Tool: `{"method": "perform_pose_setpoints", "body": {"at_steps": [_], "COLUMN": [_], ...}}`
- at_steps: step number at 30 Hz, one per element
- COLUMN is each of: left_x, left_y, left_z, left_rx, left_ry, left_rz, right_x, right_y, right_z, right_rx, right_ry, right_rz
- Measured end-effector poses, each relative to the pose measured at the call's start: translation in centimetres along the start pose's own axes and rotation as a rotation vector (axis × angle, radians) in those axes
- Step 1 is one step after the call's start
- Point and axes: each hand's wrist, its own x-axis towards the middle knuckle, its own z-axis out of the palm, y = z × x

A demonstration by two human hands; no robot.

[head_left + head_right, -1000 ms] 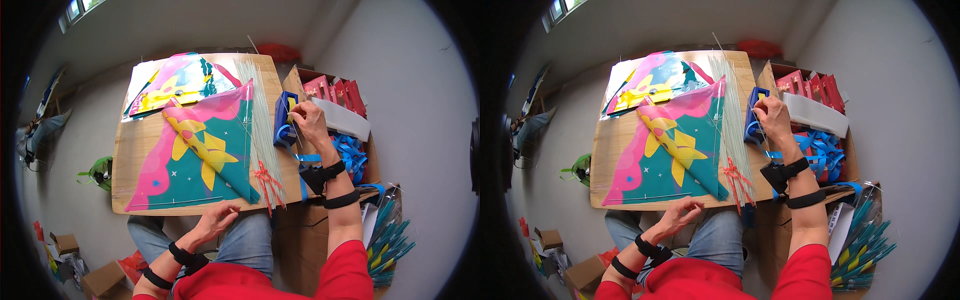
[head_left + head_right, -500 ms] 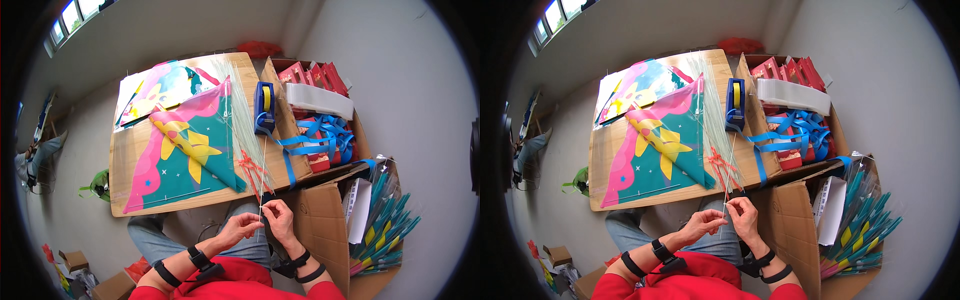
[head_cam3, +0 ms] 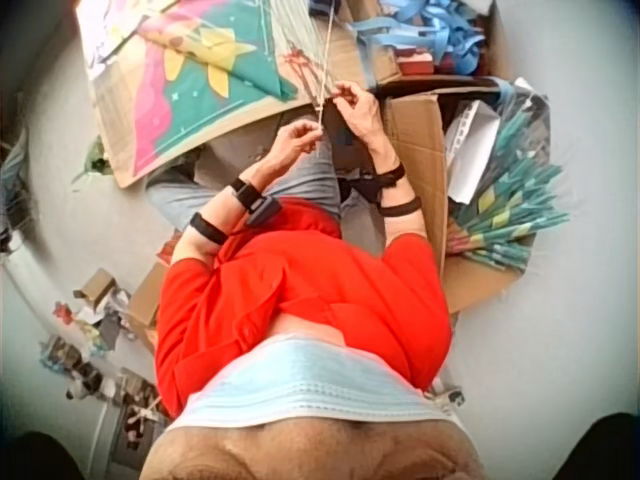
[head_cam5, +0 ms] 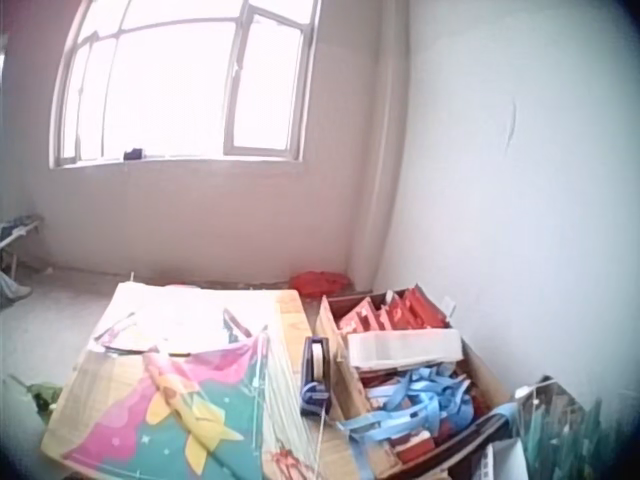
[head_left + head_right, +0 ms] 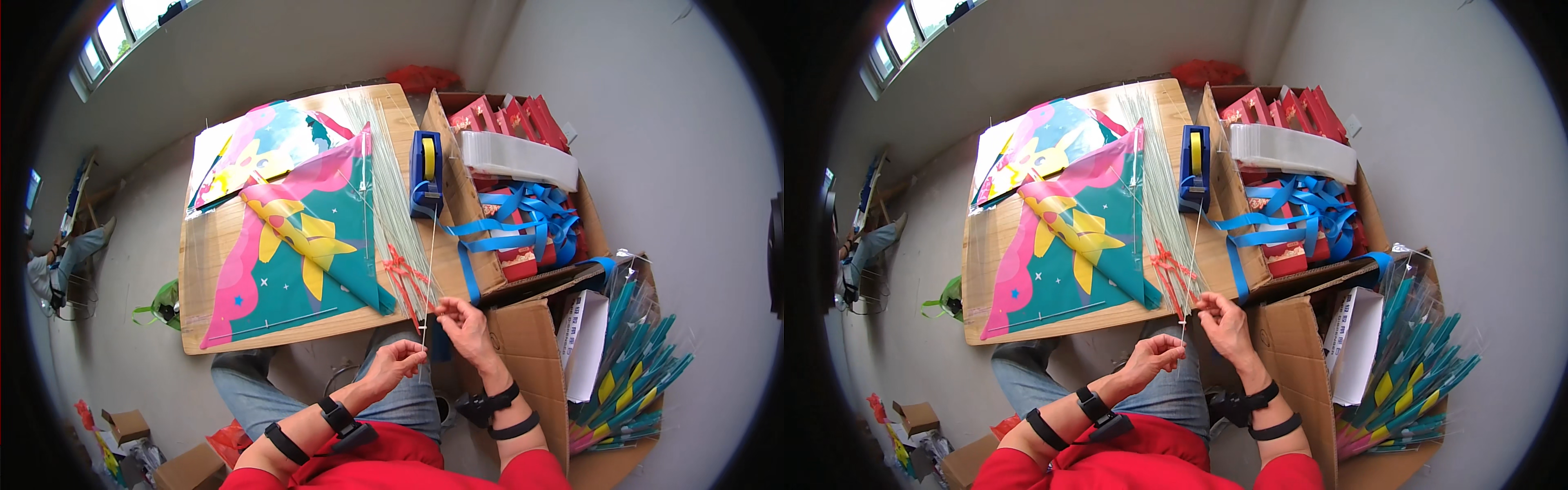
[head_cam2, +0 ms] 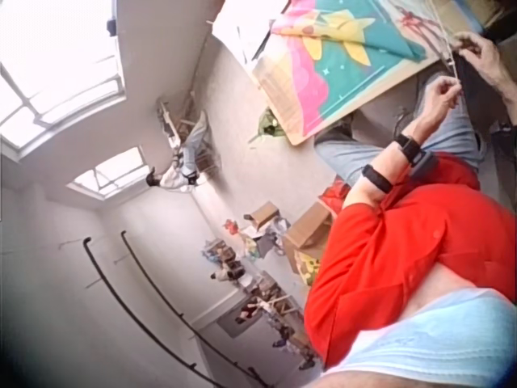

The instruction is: The person is assembling a Pikachu-themed kite on a wooden board. They align a thin rod along the kite's center, secure it with tape, and attach a string to the kite's frame. The person handles the kite fabric, rods, tape, and string throughout the process.

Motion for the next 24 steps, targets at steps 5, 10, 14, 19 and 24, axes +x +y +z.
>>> {"method": "perform_pose_setpoints", "body": {"at_steps": [5,10,14,19,24], "left_x": [0.1,0.7,0.1,0.1,0.4], "left_y": [0.0,0.5,0.0,-0.3,-0.8], "left_z": [0.3,0.4,0.4,0.5,0.6], "left_rx": [-0.026,-0.024,-0.052,-0.088,-0.121], "left_ry": [-0.013,-0.057,-0.043,-0.028,0.002], "left_rz": [-0.024,-0.041,-0.052,-0.094,-0.093], "right_x": [10.5,21.8,25.6,27.5,28.5], "right_y": [-1.8,-1.9,-3.5,-4.2,-4.1], "right_z": [-1.8,-2.9,-1.6,-1.6,-1.9], "right_rx": [0.035,-0.053,-0.139,-0.016,0.166], "right_ry": [0.224,0.292,0.143,0.088,0.093], "right_rz": [-0.108,-0.077,0.145,0.432,0.588]}}
